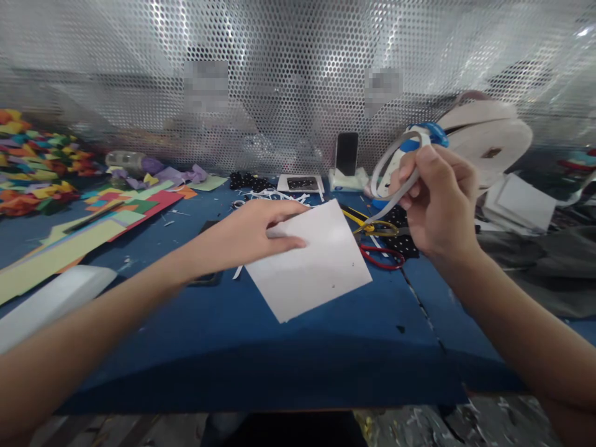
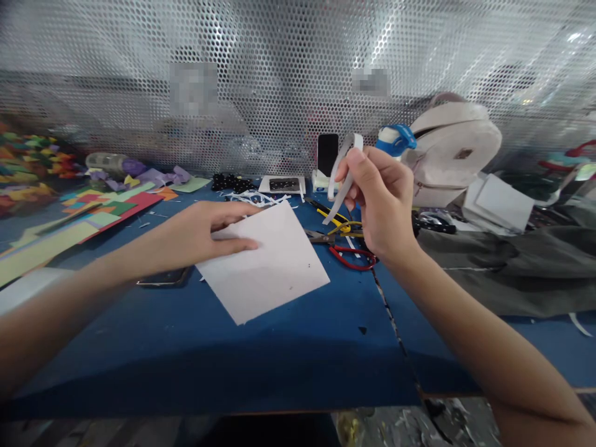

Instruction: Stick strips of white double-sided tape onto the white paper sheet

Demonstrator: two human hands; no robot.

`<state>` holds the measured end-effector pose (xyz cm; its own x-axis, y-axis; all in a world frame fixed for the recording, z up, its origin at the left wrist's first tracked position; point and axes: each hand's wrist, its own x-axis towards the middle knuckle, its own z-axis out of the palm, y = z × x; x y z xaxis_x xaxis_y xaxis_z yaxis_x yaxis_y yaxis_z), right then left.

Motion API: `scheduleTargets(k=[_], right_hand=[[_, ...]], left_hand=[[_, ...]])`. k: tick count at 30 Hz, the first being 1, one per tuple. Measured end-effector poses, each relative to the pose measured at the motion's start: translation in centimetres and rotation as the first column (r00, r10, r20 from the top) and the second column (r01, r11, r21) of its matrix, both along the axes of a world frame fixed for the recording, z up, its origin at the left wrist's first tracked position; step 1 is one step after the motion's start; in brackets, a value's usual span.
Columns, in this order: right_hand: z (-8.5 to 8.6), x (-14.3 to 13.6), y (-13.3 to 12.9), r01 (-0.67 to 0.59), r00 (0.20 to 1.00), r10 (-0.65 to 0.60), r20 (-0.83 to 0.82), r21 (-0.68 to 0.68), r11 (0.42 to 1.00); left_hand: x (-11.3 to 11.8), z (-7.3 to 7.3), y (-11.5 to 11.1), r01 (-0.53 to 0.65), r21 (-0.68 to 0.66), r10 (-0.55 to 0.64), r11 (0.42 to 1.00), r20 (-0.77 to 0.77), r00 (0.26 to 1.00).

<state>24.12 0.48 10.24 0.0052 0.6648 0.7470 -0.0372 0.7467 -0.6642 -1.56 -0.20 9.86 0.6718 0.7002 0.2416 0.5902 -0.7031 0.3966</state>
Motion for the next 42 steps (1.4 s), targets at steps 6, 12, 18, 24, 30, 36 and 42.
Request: scheduleTargets(k=[6, 12, 18, 24, 30, 36, 42], right_hand=[[-0.6, -0.5, -0.4, -0.081, 0.995, 0.086, 0.043, -0.101, 0.992], [-1.2, -1.0, -0.6, -0.135, 0.974, 0.165, 0.155, -0.189, 0.973], [-2.4, -1.3, -0.3, -0.148, 0.966, 0.199, 0.162, -0.283, 0.948], [-4.1, -3.0, -1.2, -0.288, 0.814, 0.483, 0.323, -0.498, 0.818], [-6.2, -4.6, -2.2, -0.403, 0.734, 0.667, 0.127, -0.710, 0.578], [-7.7, -5.6, -2.6, -0.453, 0.640, 0.766, -0.054, -0.832, 0.320], [-7.6, -5.8, -2.5, -0.440, 0.607, 0.795, -0.005, -0.834, 0.331]], left_hand=[[-0.3, -3.1, 2.5, 0.141, -0.518, -0.211, 0.844, -0.079, 0.974], [-0.7, -5.7, 2.7, 0.068, -0.378, -0.163, 0.923, -0.225, 0.961], [0.0, -7.1, 1.4, 0.129, -0.041, -0.134, 0.991, -0.149, 0.980], [0.7, -9.1, -1.0, 0.047, 0.004, -0.047, 0.999, 0.120, 0.992], [-0.9, -10.2, -2.5, 0.260, 0.293, -0.293, 0.920, 0.071, 0.954], [-2.4, -11.0, -3.1, 0.428, 0.534, -0.463, 0.729, -0.075, 0.883], [-2.6, -11.2, -3.0, 0.514, 0.486, -0.537, 0.706, -0.105, 0.837]])
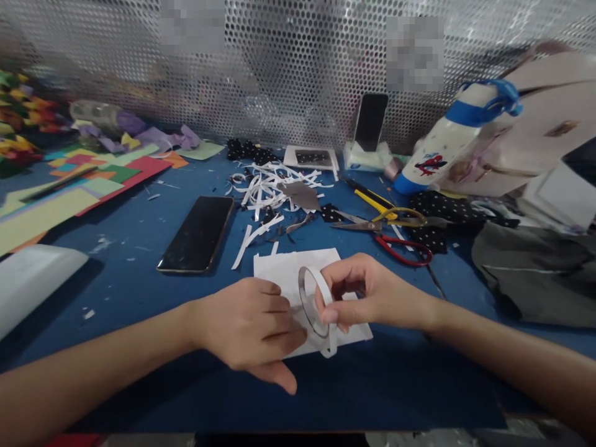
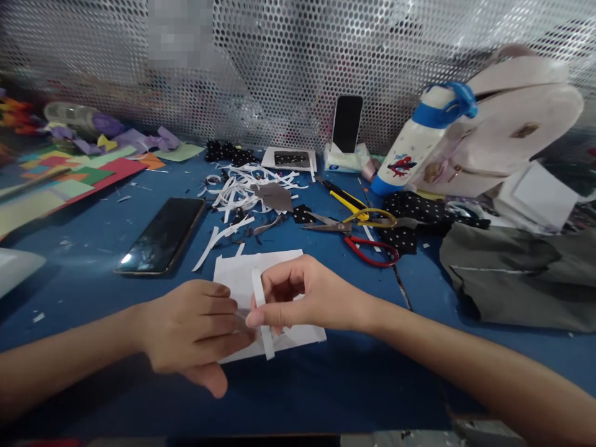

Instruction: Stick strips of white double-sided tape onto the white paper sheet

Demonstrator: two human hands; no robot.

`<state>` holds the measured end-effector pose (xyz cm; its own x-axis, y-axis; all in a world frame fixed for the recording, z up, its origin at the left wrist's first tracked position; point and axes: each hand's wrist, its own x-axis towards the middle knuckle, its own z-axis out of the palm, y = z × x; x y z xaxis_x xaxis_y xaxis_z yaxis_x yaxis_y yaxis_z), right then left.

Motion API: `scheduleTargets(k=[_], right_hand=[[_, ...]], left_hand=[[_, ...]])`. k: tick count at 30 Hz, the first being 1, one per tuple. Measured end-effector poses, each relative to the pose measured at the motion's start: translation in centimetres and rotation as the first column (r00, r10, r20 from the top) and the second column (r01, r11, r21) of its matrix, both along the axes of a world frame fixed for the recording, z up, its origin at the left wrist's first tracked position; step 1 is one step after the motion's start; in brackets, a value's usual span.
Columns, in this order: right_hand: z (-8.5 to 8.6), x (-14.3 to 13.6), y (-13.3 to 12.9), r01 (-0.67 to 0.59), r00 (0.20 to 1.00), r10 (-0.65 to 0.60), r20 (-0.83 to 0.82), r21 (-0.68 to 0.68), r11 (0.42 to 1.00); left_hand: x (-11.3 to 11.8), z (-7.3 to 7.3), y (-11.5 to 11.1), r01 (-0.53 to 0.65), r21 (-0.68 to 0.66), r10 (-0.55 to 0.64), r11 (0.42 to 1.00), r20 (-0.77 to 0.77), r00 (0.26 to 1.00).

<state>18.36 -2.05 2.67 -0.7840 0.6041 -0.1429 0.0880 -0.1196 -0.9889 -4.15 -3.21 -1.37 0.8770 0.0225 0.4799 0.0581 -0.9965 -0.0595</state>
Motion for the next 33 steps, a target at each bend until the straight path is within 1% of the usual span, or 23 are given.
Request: scheduleTargets(k=[5, 10, 14, 18, 22, 33], right_hand=[[0.19, 0.10, -0.18, -0.026, 1.000, 0.026, -0.012, 0.019, 0.999], [0.27, 0.29, -0.31, -0.036, 0.999, 0.036, -0.020, 0.016, 0.999], [0.28, 0.20, -0.17, -0.025, 1.000, 0.025, 0.002, 0.051, 0.998], [0.24, 0.08, -0.03, -0.012, 1.000, 0.012, 0.000, 0.037, 0.999], [0.08, 0.01, 0.05, 0.008, 1.000, -0.008, -0.010, 0.029, 1.000], [-0.53, -0.20, 0.39, 0.050, 0.999, -0.050, 0.006, 0.073, 0.996]], left_hand=[[0.16, -0.01, -0.05, 0.020, -0.038, -0.022, 0.999, -0.044, 0.999], [0.25, -0.12, -0.19, 0.034, -0.020, -0.035, 0.999, -0.063, 0.997], [0.21, -0.18, -0.23, 0.041, -0.027, -0.042, 0.999, -0.040, 0.998], [0.25, -0.17, -0.27, 0.048, -0.041, -0.049, 0.998, -0.038, 0.998], [0.30, -0.14, -0.36, 0.042, -0.050, -0.046, 0.998, -0.068, 0.997], [0.40, -0.02, -0.50, 0.039, -0.050, -0.042, 0.998, -0.055, 0.998]])
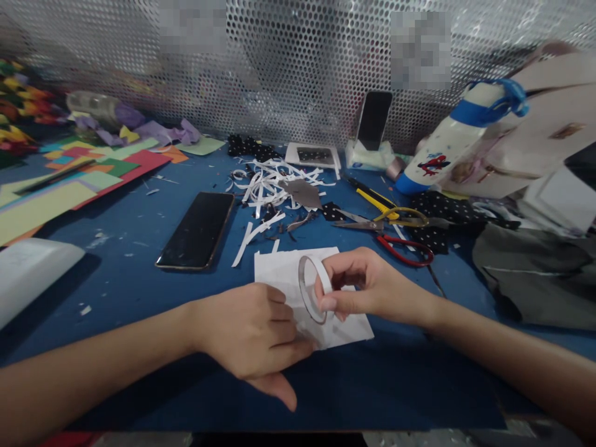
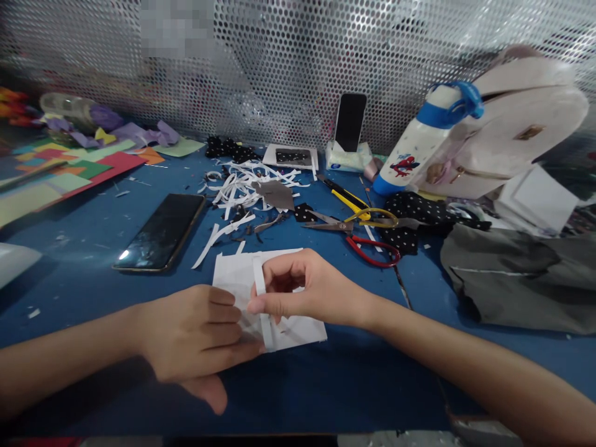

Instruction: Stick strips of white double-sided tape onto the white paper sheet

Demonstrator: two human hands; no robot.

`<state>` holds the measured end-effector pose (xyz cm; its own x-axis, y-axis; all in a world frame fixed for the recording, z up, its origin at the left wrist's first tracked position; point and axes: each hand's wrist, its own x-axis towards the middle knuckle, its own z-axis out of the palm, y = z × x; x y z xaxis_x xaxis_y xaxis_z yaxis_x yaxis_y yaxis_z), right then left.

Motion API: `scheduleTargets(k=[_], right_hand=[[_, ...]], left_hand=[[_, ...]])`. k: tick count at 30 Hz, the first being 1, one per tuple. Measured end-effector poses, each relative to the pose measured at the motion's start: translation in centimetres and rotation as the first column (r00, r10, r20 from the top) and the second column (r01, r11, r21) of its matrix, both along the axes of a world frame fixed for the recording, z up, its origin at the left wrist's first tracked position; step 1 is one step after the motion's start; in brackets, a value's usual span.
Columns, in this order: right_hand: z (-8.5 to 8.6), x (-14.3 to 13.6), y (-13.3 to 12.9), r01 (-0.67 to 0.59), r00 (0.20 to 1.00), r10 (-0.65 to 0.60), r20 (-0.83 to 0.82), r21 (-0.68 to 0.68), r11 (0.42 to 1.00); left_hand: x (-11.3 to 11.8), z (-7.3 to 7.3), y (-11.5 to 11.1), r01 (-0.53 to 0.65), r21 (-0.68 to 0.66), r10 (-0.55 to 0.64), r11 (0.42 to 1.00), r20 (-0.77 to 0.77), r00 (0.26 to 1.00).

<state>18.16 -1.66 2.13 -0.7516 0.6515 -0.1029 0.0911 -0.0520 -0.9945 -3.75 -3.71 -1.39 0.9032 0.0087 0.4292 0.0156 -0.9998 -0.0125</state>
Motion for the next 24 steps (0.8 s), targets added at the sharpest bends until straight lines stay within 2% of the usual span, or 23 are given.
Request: scheduleTargets(k=[6, 9, 16, 24], right_hand=[[-0.3, -0.3, 0.1, 0.019, 1.000, -0.019, 0.007, 0.051, 0.999], [-0.3, -0.3, 0.2, 0.056, 0.997, -0.063, 0.037, 0.157, 0.986], [-0.7, -0.2, 0.3, 0.030, 0.989, -0.090, 0.117, 0.441, 0.897], [-1.6, 0.0, 0.1, 0.055, 0.979, -0.157, 0.132, 0.567, 0.822]], left_hand=[[0.0, -0.1, 0.0, 0.000, -0.016, 0.000, 1.000, 0.004, 1.000], [-0.1, -0.2, -0.1, -0.004, -0.014, 0.005, 1.000, 0.012, 1.000], [-0.2, -0.4, 0.0, 0.015, -0.027, -0.015, 1.000, 0.001, 1.000], [-0.1, -0.3, 0.1, 0.004, -0.006, -0.004, 1.000, 0.002, 1.000]])
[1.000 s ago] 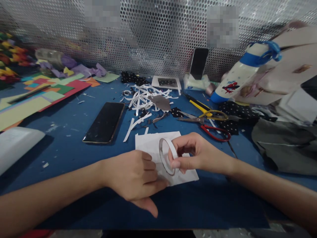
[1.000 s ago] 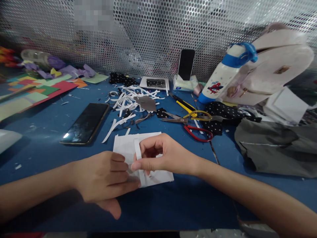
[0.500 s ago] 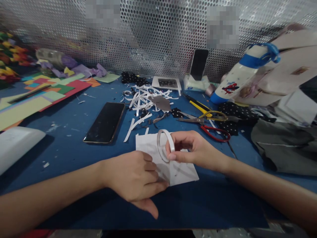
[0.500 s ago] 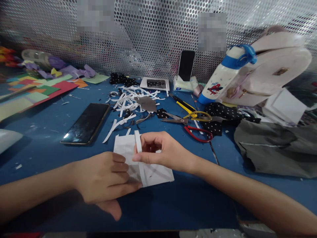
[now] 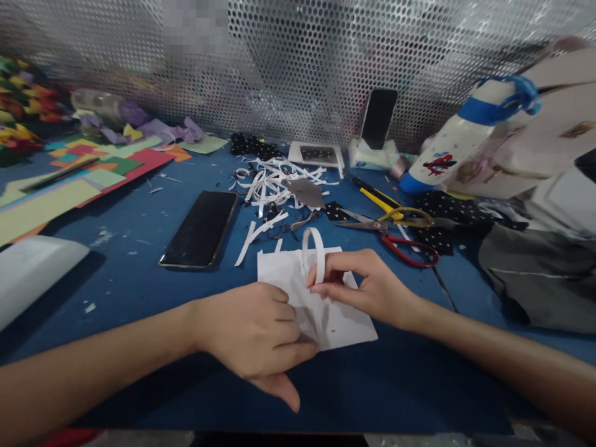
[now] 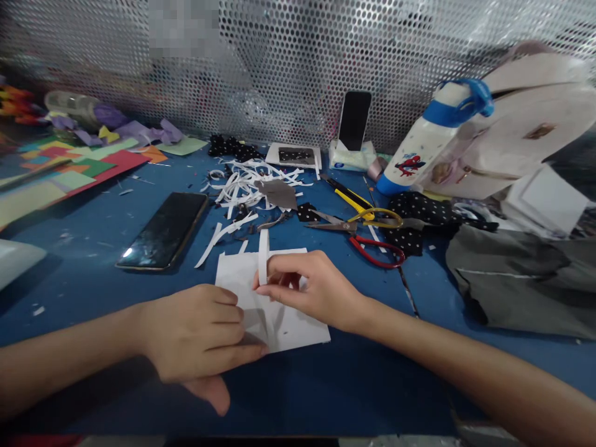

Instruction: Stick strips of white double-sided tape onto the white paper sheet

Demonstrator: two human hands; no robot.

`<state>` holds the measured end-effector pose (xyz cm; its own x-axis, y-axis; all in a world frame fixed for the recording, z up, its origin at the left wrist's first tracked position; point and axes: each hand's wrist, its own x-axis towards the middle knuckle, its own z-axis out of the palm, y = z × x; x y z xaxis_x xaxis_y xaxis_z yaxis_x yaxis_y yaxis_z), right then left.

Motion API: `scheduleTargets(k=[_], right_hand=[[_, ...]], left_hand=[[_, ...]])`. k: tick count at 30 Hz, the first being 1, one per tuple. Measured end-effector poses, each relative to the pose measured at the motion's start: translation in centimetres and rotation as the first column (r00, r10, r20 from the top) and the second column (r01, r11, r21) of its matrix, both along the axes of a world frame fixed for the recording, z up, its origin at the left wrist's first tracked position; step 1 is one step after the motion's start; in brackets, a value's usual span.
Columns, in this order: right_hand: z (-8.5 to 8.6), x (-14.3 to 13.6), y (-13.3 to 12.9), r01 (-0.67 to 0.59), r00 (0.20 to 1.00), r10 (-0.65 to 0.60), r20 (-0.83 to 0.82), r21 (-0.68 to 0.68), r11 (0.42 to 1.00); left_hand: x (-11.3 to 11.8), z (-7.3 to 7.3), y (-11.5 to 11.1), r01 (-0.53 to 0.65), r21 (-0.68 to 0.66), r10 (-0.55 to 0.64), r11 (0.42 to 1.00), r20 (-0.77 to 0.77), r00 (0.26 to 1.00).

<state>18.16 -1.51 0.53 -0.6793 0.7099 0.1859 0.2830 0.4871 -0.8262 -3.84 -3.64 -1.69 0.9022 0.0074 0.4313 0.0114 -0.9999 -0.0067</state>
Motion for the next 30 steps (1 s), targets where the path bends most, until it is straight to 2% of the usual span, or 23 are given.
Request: scheduleTargets(k=[2, 4, 7, 10, 14, 19, 22, 24, 28, 30], right_hand=[[-0.4, 0.2, -0.1, 0.006, 1.000, -0.006, -0.012, 0.045, 0.999], [-0.8, 0.4, -0.1, 0.011, 1.000, -0.012, 0.006, 0.155, 0.988], [-1.2, 0.5, 0.0, 0.005, 0.994, -0.043, 0.100, 0.349, 0.937], [-1.6, 0.6, 0.3, -0.032, 0.984, -0.047, 0.170, 0.433, 0.901], [-1.9, 0.6, 0.3, -0.023, 0.987, -0.045, 0.152, 0.420, 0.907], [-1.7, 0.4, 0.0, 0.023, 0.999, -0.029, 0.035, 0.173, 0.985], [-1.6, 0.3, -0.1, 0.015, 1.000, -0.014, -0.009, 0.079, 0.997], [-1.7, 0.4, -0.1, 0.032, 0.999, -0.031, -0.012, 0.108, 0.994], [-1.9, 0.7, 0.0, 0.086, 0.992, -0.110, 0.057, 0.317, 0.944], [-1.9, 0.8, 0.0, 0.072, 0.990, -0.112, 0.090, 0.360, 0.930]], left_hand=[[0.0, 0.0, 0.0, 0.000, 0.001, 0.000, 1.000, 0.001, 1.000], [-0.1, 0.1, 0.1, 0.002, -0.001, -0.002, 1.000, 0.000, 1.000], [-0.1, 0.1, 0.1, 0.009, -0.001, -0.009, 1.000, 0.005, 1.000], [-0.2, 0.1, 0.1, 0.010, -0.004, -0.010, 1.000, 0.005, 1.000], [-0.2, 0.0, 0.0, -0.007, -0.006, 0.007, 1.000, -0.011, 1.000], [-0.2, 0.0, 0.1, -0.013, -0.003, 0.013, 1.000, -0.010, 1.000], [-0.3, 0.0, 0.1, -0.015, -0.005, 0.015, 1.000, -0.014, 1.000], [-0.3, 0.0, 0.1, -0.008, -0.010, 0.008, 1.000, -0.018, 1.000], [-0.3, 0.0, 0.1, -0.014, -0.010, 0.014, 1.000, -0.037, 0.999], [-0.3, 0.0, 0.1, -0.018, -0.004, 0.018, 1.000, -0.033, 0.999]])
